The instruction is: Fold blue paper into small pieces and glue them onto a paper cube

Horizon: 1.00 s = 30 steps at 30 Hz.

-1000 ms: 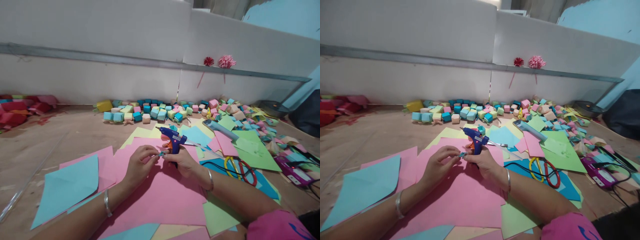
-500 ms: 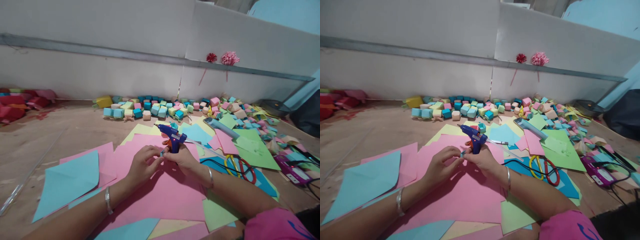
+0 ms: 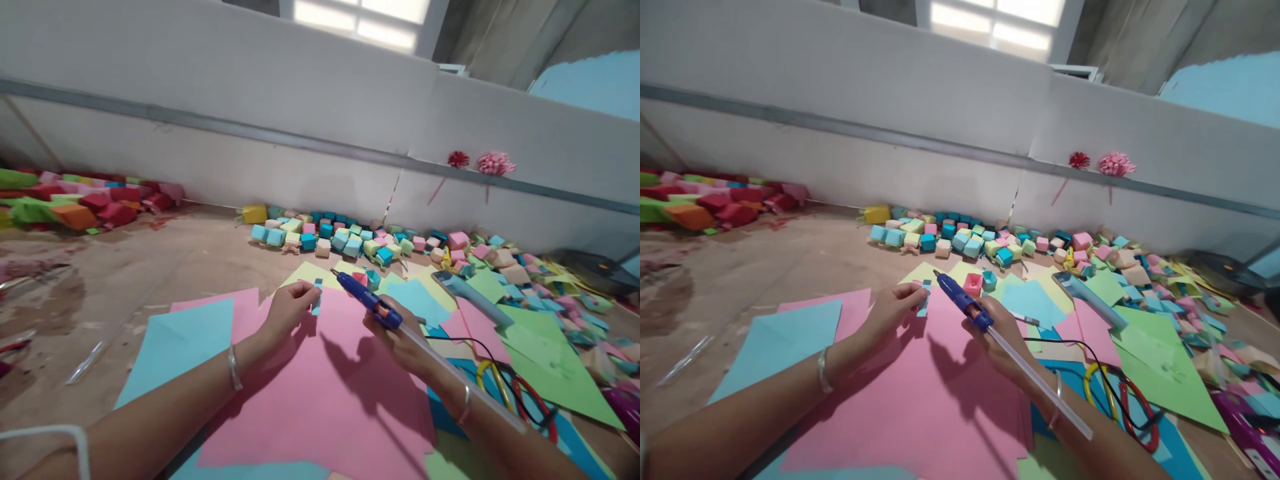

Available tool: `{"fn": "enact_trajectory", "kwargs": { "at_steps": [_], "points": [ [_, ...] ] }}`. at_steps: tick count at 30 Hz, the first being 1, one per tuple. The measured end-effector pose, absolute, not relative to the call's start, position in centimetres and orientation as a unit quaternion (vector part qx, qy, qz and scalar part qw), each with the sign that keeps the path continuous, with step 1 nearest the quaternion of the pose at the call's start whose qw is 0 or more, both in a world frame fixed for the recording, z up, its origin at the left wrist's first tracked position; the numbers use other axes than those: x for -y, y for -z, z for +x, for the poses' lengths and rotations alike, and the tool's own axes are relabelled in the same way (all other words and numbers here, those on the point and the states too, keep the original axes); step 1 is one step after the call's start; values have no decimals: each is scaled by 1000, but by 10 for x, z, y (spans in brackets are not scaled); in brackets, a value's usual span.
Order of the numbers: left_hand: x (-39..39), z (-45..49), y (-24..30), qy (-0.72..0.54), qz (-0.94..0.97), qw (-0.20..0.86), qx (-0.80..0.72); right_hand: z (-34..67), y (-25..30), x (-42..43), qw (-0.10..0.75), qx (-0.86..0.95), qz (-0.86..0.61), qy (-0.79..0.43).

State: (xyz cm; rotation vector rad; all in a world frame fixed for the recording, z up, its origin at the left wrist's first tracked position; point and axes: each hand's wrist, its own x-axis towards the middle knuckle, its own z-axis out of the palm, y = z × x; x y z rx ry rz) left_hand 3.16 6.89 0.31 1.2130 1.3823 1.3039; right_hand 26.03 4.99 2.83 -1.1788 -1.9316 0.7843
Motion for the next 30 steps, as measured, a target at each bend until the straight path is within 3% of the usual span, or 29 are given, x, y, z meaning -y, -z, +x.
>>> {"fn": "enact_trajectory", "kwargs": {
  "at_steps": [15,30],
  "points": [
    [-65,37,-7,-532,497,407,-551,251,-22,-53,270,771,-498,-291],
    [-67,36,4,-529,520,406,-534,251,-16,-53,271,764,-497,-309]
  ]
}}
